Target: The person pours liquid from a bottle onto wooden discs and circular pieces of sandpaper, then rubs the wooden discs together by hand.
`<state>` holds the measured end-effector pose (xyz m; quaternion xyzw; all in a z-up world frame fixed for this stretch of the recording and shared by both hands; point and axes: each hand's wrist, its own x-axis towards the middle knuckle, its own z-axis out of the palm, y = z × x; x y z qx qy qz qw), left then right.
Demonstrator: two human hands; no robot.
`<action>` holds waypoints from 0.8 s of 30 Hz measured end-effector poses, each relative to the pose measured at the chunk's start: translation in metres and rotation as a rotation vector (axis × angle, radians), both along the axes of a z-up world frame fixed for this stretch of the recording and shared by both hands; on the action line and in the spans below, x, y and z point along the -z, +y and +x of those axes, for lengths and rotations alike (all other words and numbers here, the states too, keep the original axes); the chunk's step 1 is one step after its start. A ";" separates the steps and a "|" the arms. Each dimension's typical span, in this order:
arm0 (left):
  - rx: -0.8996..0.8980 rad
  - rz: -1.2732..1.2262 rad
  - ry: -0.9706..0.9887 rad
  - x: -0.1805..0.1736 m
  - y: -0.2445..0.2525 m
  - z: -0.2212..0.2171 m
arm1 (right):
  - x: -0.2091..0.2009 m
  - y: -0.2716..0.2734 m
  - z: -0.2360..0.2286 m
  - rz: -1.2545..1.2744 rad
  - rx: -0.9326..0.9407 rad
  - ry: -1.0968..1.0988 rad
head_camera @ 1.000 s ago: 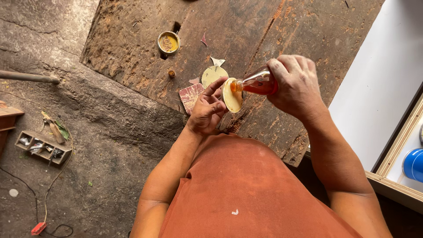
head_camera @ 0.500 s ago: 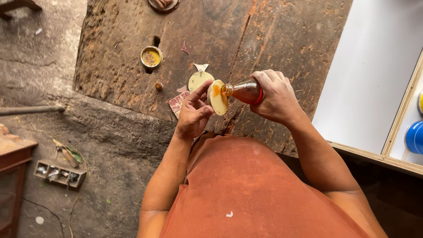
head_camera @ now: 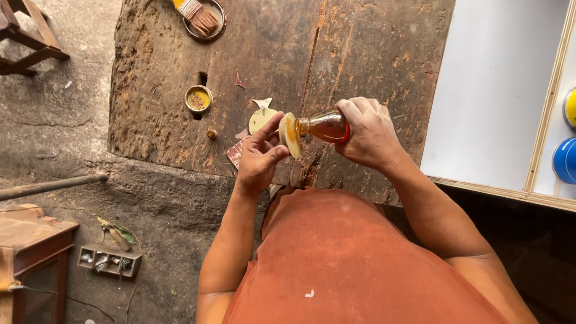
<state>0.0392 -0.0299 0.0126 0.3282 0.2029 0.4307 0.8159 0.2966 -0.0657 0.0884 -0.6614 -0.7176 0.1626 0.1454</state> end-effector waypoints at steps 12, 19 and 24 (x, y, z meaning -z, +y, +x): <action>0.067 0.194 0.428 -0.021 0.014 0.003 | 0.004 -0.010 0.003 -0.131 0.064 0.021; 0.064 0.071 0.452 -0.022 0.020 0.010 | 0.028 -0.026 0.013 -0.152 0.098 0.153; 0.138 0.280 0.648 -0.016 0.027 0.019 | 0.028 -0.023 0.016 -0.120 0.136 0.283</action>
